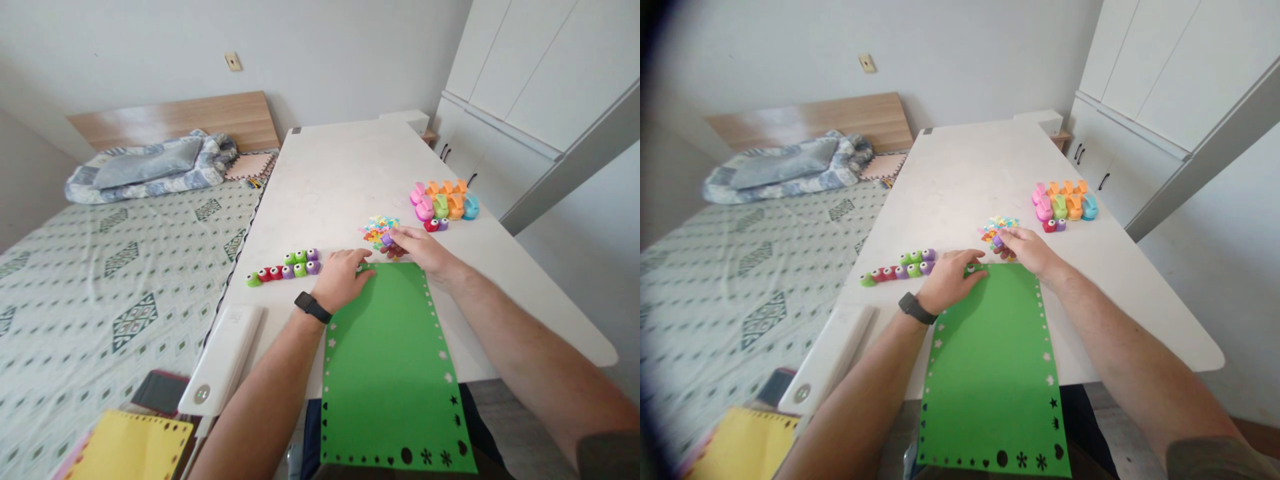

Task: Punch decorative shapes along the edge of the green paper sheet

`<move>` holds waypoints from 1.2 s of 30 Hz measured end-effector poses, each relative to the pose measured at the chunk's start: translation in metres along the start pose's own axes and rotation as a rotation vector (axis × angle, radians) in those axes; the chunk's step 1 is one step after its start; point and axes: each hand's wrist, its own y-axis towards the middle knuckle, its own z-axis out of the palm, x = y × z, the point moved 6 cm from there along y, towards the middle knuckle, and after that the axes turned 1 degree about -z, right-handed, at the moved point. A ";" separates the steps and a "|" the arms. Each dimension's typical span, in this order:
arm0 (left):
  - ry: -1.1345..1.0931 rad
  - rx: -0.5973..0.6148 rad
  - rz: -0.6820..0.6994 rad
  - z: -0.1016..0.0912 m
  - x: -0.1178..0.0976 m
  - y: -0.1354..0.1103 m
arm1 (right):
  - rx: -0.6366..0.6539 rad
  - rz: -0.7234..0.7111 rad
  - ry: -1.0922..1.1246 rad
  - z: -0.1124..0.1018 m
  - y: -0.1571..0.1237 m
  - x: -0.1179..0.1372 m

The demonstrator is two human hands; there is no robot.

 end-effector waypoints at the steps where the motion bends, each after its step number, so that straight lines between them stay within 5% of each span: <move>1: -0.001 -0.001 0.003 0.000 -0.001 0.000 | -0.006 0.015 0.024 0.000 0.000 0.000; 17: 0.055 0.052 0.049 0.004 -0.012 0.000 | 0.088 0.060 0.055 0.008 -0.002 -0.003; 24: 0.034 0.027 0.032 0.006 -0.007 -0.001 | 0.026 0.049 0.026 0.002 0.001 -0.003; 31: 0.037 0.022 0.023 0.007 -0.005 0.000 | -0.186 -0.073 -0.130 -0.025 0.005 0.006; 36: 0.018 0.011 0.026 0.005 -0.004 -0.001 | -0.396 -0.223 -0.270 -0.072 0.004 0.025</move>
